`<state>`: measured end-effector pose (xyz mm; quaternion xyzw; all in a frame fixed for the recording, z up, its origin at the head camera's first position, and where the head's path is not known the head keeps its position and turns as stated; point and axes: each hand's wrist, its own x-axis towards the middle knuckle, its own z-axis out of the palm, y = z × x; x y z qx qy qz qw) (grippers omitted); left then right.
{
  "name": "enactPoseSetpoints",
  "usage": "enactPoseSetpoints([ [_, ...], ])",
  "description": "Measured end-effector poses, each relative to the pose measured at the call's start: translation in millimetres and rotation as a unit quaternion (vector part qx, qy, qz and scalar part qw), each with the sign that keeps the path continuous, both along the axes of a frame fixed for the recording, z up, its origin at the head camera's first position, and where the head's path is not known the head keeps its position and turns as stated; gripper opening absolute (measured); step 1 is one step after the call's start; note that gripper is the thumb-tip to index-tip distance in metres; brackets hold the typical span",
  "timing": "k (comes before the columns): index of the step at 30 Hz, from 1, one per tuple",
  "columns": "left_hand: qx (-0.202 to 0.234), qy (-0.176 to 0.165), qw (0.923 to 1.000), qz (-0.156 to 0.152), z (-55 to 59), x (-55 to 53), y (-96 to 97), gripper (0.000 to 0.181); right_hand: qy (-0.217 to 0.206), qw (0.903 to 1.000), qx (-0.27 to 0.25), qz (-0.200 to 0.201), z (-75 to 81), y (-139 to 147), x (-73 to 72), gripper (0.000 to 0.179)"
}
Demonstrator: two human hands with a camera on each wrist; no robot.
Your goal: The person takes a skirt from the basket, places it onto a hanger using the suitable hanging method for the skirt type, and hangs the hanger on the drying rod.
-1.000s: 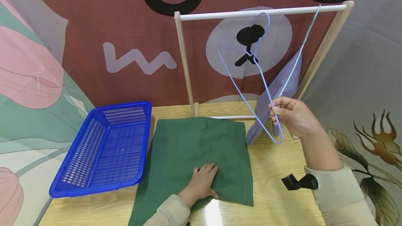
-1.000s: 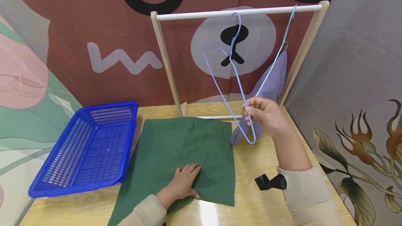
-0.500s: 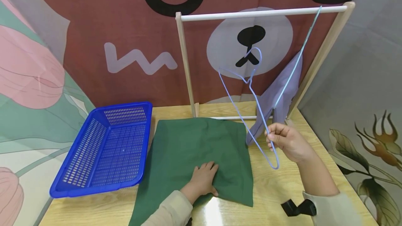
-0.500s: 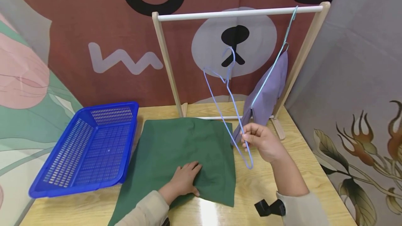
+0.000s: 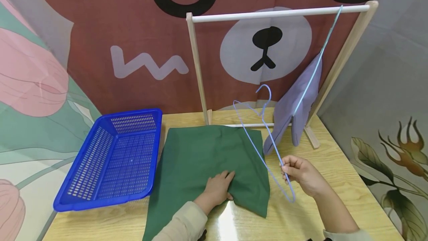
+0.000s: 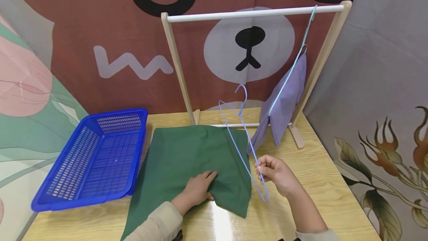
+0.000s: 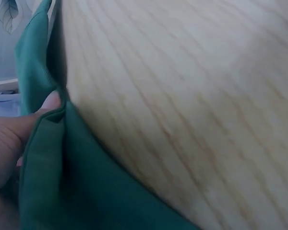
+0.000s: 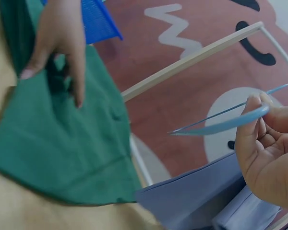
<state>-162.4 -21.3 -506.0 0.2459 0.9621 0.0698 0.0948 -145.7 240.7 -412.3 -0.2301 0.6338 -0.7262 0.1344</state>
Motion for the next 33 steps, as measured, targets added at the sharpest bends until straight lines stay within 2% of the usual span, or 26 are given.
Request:
enactPoseSetpoints([
  [9, -0.053, 0.043, 0.9966, -0.046, -7.1, 1.9, -1.0, 0.055, -0.035, 0.9969, 0.041, -0.057, -20.1, 0, 13.1, 0.015],
  [12, -0.058, 0.072, 0.9939, -0.060, -6.5, 1.0, -0.9, 0.050, -0.045, 0.9947, 0.048, -0.078, -25.0, 0, 16.0, 0.016],
  [17, -0.080, 0.129, 0.9846, -0.086, -5.4, 0.9, -0.2, 0.039, -0.068, 0.9870, 0.070, -0.128, -30.9, -1, 21.8, 0.009],
  [23, -0.090, 0.148, 0.9811, -0.086, -5.9, 1.8, 2.0, 0.037, -0.098, 0.9737, 0.101, -0.179, -39.0, -2, 27.8, 0.006],
  [33, -0.088, 0.178, 0.9766, -0.082, -14.3, 2.5, 6.2, 0.030, -0.108, 0.9625, 0.108, -0.225, -47.5, -2, 34.9, 0.009],
])
